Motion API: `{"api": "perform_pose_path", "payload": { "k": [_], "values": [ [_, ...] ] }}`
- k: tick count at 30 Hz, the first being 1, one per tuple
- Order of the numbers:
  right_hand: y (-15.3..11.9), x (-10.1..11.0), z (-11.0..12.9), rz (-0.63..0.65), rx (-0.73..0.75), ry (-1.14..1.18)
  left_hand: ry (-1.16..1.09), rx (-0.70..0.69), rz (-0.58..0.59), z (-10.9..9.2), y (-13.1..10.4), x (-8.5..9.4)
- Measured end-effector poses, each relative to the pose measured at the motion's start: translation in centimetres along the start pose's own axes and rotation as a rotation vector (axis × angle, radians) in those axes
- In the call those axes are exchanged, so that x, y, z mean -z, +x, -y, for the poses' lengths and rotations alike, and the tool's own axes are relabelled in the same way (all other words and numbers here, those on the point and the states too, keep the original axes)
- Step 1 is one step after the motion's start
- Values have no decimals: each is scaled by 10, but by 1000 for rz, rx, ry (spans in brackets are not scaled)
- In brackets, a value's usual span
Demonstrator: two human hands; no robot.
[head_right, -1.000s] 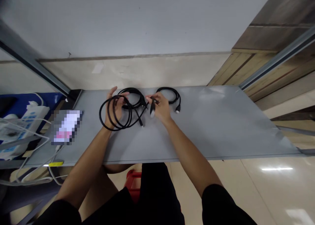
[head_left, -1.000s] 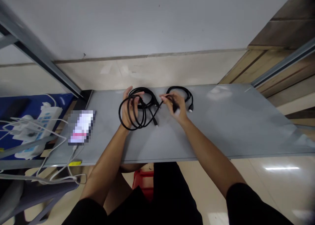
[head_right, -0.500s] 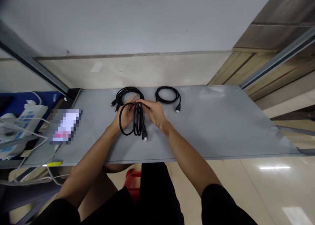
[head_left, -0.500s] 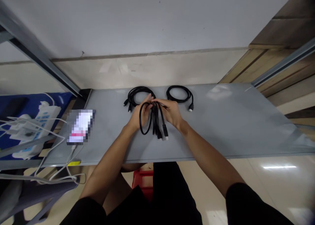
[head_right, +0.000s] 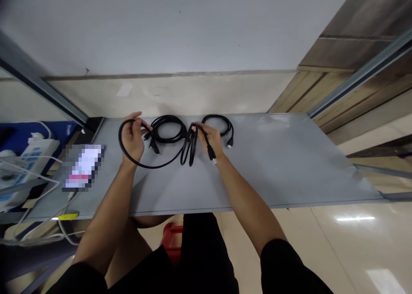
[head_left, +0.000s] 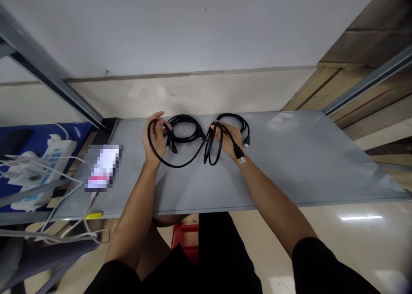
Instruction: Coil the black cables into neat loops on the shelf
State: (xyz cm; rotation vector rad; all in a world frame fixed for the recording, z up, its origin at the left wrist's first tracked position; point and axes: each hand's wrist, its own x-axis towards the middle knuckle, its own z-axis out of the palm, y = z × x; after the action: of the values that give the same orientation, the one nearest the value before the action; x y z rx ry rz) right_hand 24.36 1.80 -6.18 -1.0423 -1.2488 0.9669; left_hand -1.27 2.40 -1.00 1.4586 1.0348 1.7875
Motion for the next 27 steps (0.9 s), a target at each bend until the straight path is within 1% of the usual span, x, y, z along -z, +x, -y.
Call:
{"api": "perform_pose_path", "payload": {
  "k": [2, 6, 8, 9, 10, 12, 15, 18, 21, 22, 24, 27],
  "values": [
    [-2, -5, -5, 30, 22, -4, 25, 23, 97, 4, -6, -4],
    [-4, -8, -12, 134, 100, -74, 96, 90, 339, 14, -17, -11],
    [-2, -5, -14, 165, 119, -99, 104, 165, 427, 16, -20, -12],
    [-1, -3, -15, 166, 122, -107, 98, 210, 448, 17, -20, -11],
    [1, 0, -15, 156, 119, -112, 88, 250, 447, 18, -20, -11],
    [5, 6, -14, 99, 107, -103, 68, 284, 378, 17, -18, -9],
    [16, 20, -11, -19, 69, -57, 44, 224, 198, 14, -11, -4],
    [27, 37, -6, -96, 20, 7, 15, 158, 27, 7, -5, 1],
    [33, 49, -2, -172, -1, 72, 20, 141, -92, 2, -1, 5],
    [33, 50, -1, -198, -3, 84, 32, 145, -108, 1, -1, 5],
    [31, 48, 1, -234, -9, 80, 49, 166, -97, 1, -1, 3],
    [24, 36, 0, -209, -29, -6, 50, 224, 6, 3, -8, -5]
  ]
}}
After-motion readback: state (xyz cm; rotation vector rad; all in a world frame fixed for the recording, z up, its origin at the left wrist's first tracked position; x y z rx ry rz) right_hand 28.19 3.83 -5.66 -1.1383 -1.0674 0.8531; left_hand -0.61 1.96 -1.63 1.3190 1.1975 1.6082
